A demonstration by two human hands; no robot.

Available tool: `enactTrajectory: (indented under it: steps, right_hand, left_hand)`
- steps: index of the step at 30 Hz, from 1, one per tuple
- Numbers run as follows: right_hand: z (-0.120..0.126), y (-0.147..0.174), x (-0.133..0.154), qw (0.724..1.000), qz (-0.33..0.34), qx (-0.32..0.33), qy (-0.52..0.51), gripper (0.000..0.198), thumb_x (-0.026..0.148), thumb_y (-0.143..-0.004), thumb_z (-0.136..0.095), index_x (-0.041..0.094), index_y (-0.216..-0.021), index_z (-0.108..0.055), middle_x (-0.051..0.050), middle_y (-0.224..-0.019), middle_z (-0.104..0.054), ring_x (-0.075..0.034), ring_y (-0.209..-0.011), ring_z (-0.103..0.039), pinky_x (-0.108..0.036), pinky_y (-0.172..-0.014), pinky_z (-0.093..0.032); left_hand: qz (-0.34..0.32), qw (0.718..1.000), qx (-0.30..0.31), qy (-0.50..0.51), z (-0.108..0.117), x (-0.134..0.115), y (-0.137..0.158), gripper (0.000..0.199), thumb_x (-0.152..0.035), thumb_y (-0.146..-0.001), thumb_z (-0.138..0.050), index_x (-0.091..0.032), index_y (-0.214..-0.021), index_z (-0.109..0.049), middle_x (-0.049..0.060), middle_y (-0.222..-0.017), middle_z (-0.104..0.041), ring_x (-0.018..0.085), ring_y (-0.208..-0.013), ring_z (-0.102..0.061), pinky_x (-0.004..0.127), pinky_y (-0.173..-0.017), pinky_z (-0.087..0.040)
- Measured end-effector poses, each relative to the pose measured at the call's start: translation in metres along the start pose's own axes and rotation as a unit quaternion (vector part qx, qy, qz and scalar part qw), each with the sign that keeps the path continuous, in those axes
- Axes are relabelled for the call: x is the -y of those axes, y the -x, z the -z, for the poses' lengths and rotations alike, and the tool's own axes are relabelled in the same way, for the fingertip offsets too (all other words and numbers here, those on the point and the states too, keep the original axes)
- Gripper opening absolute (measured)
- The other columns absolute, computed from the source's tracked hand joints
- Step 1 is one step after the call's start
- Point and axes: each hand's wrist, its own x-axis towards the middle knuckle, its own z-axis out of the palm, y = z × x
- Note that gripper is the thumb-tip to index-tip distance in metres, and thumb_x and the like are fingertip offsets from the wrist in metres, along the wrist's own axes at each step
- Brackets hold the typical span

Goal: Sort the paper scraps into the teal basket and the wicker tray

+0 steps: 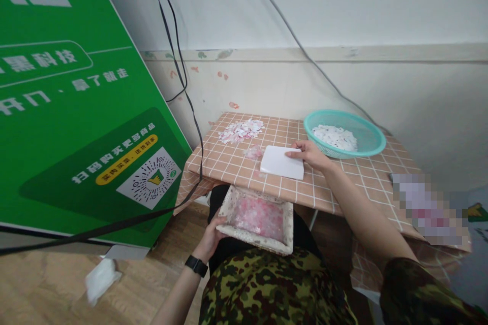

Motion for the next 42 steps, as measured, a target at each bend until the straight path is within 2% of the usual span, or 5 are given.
enactTrajectory:
  steps: [3,8,13,26,42]
  right_hand:
    - [-0.003,0.001,0.001,1.000,-0.009,-0.004,-0.014,0.033,0.042,-0.063,-0.073,0.017,-0.065,-0.051,0.000,-0.060,-0.055,-0.010,-0.052,-0.048,-0.024,-0.046,-0.031]
    - [-0.014,0.001,0.001,0.995,-0.052,0.060,-0.057,0.036,0.044,-0.060,-0.074,0.018,-0.066,-0.049,0.002,-0.059,-0.054,-0.009,-0.049,-0.047,-0.023,-0.043,-0.030]
    - [-0.012,0.001,0.002,0.998,-0.040,0.010,-0.042,0.036,0.045,-0.062,-0.072,0.018,-0.067,-0.050,0.001,-0.058,-0.055,-0.010,-0.049,-0.047,-0.024,-0.044,-0.033]
    - [-0.024,-0.004,-0.005,1.000,-0.007,-0.019,0.004,0.037,0.048,-0.062,-0.071,0.017,-0.066,-0.052,0.000,-0.059,-0.056,-0.011,-0.050,-0.049,-0.024,-0.045,-0.035]
    - [-0.048,0.003,0.012,0.995,-0.041,0.074,-0.052,0.037,0.047,-0.063,-0.071,0.016,-0.070,-0.051,-0.002,-0.064,-0.058,-0.011,-0.055,-0.051,-0.022,-0.045,-0.035]
  left_hand:
    - [0.001,1.000,0.000,0.005,-0.001,-0.001,0.000,0.033,-0.029,-0.070,-0.059,-0.014,-0.098,-0.065,0.006,-0.075,-0.070,0.025,-0.072,-0.064,0.038,-0.066,-0.049]
    - [0.009,1.000,-0.002,0.009,-0.004,-0.004,0.002,0.031,-0.029,-0.069,-0.059,-0.014,-0.095,-0.065,0.005,-0.069,-0.069,0.022,-0.065,-0.063,0.037,-0.064,-0.049]
    - [0.002,1.000,-0.014,0.010,-0.007,-0.006,0.005,0.030,-0.028,-0.069,-0.060,-0.015,-0.095,-0.065,0.004,-0.073,-0.070,0.022,-0.066,-0.063,0.037,-0.065,-0.049]
    - [-0.002,0.999,-0.041,0.008,-0.005,-0.013,0.009,0.032,-0.027,-0.068,-0.061,-0.016,-0.098,-0.065,0.003,-0.076,-0.069,0.019,-0.060,-0.061,0.033,-0.059,-0.048]
    - [-0.002,0.996,-0.088,0.027,0.007,-0.036,0.018,0.022,-0.029,-0.067,-0.063,-0.013,-0.082,-0.067,0.002,-0.062,-0.066,0.017,-0.055,-0.059,0.029,-0.053,-0.045]
